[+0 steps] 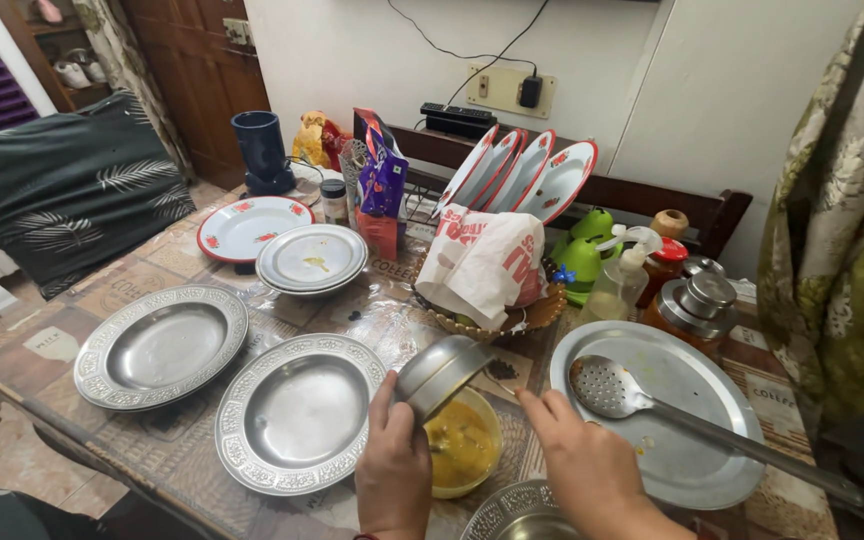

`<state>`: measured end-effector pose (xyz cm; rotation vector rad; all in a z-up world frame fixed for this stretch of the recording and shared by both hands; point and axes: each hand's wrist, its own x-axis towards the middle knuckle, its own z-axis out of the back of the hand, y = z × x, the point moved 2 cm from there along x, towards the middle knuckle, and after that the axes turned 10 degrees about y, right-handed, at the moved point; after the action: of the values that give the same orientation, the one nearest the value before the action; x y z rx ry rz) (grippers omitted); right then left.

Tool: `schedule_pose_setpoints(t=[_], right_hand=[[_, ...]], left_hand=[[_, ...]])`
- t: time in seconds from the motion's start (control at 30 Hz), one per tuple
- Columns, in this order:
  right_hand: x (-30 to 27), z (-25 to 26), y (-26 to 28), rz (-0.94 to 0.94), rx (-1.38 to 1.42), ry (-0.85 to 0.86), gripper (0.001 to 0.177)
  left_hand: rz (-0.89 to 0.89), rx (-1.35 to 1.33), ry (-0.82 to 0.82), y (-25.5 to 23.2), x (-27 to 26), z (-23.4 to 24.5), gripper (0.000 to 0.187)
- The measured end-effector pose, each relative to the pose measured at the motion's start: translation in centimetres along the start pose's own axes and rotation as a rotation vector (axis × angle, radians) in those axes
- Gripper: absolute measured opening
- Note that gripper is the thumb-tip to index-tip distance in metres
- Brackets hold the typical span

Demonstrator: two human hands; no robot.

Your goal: The person is tidying up the dining table after a meal, putting away leftovers in the refrigerator and clearing the dishes.

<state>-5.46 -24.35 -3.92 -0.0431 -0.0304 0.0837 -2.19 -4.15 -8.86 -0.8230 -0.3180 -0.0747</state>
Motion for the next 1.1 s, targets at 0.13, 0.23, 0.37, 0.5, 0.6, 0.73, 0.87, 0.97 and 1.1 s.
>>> schedule_pose_setpoints(t=[0.13,0.23,0.37,0.5,0.6,0.73,0.87,0.97,1.1], right_hand=[[-0.4,-1.0,-0.2,0.14,0.052,0.099,0.067],[-0.5,-0.3,-0.4,0.039,0.157,-0.112,0.065],[-0.5,0.2,-0.7,0.066,0.179,0.006,0.067],[-0.4,1.1,-0.8,0.007,0.231,-0.037,0.066],[0.1,1.7,-0.8,0.002,0.243,0.016,0.067],[0.2,2.7,-1.0,0.119,0.214,-0.035,0.055],[0.3,3.9,-1.3,-0.009,0.238,-0.027,0.059],[0.8,2.5,-2.2,0.079,0.215,-0.09,0.049],[0.3,4.6,-1.6,0.008,0.188,-0.083,0.049]], left_hand=[[0.008,-0.002,0.038,-0.1,0.0,0.2,0.01],[-0.042,-0.001,-0.024,-0.1,0.2,0.2,0.006],[-0.057,-0.041,-0.039,-0.6,0.3,0.8,0.007],[-0.054,-0.032,-0.035,-0.8,0.5,0.9,0.006],[-0.054,-0.035,-0.022,-1.3,0.7,1.0,0.007],[-0.094,-0.027,-0.05,-1.1,0.8,1.1,0.01],[-0.111,-0.016,-0.049,-1.9,0.6,1.3,0.01],[-0.07,-0.007,-0.019,-2.6,0.8,1.6,0.01],[-0.144,0.025,-0.087,-2.4,0.9,1.5,0.012]])
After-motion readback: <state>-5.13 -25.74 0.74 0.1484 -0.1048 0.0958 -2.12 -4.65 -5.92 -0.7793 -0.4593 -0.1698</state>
